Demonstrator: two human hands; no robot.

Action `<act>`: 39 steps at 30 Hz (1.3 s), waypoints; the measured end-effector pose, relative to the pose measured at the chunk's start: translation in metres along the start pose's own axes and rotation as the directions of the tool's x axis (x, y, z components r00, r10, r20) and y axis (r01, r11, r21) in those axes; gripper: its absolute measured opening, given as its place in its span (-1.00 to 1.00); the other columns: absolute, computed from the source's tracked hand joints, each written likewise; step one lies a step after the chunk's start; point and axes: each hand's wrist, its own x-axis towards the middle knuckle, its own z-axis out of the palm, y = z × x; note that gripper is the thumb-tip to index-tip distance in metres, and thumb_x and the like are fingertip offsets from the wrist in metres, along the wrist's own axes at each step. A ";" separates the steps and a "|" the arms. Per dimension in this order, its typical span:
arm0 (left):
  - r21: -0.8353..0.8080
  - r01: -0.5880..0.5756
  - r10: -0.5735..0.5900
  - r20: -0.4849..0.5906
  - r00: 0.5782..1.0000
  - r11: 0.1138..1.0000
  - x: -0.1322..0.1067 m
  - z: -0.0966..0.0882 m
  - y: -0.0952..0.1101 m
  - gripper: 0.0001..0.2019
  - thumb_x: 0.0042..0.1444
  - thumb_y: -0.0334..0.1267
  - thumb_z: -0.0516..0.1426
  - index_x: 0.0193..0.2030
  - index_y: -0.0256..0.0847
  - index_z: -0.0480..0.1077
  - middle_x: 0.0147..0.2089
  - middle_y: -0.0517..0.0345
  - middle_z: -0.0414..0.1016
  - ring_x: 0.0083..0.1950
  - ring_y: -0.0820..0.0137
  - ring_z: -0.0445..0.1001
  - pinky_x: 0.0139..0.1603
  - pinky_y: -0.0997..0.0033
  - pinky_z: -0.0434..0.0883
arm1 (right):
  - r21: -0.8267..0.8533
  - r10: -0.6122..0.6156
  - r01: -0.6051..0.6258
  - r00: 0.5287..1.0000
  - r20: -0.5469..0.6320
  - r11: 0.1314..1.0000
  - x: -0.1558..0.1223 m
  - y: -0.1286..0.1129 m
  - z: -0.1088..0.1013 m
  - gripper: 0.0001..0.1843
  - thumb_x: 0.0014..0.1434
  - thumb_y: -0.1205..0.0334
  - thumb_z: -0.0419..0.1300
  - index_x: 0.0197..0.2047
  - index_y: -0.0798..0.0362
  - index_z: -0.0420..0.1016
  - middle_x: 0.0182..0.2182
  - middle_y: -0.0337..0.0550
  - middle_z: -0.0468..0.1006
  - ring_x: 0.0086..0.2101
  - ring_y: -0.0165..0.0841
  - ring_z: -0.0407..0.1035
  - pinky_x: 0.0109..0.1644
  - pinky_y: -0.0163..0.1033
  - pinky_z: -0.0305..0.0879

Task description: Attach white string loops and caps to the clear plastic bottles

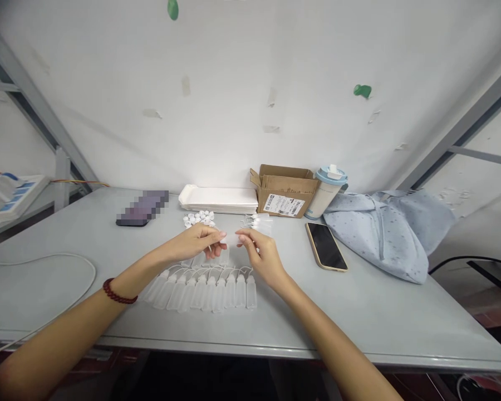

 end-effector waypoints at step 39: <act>0.574 -0.126 0.327 -0.262 0.908 0.809 -0.002 -0.009 -0.001 -0.68 0.21 -0.18 -0.03 -0.45 -0.26 0.43 -0.45 0.15 0.47 -0.43 0.42 0.37 -0.41 0.46 0.25 | 0.213 0.253 -0.244 0.967 -0.013 0.946 0.008 0.005 -0.008 -0.60 0.17 -0.06 0.03 -0.23 0.12 0.44 -0.54 -0.25 0.37 -0.59 -0.48 0.17 -0.50 -0.33 0.19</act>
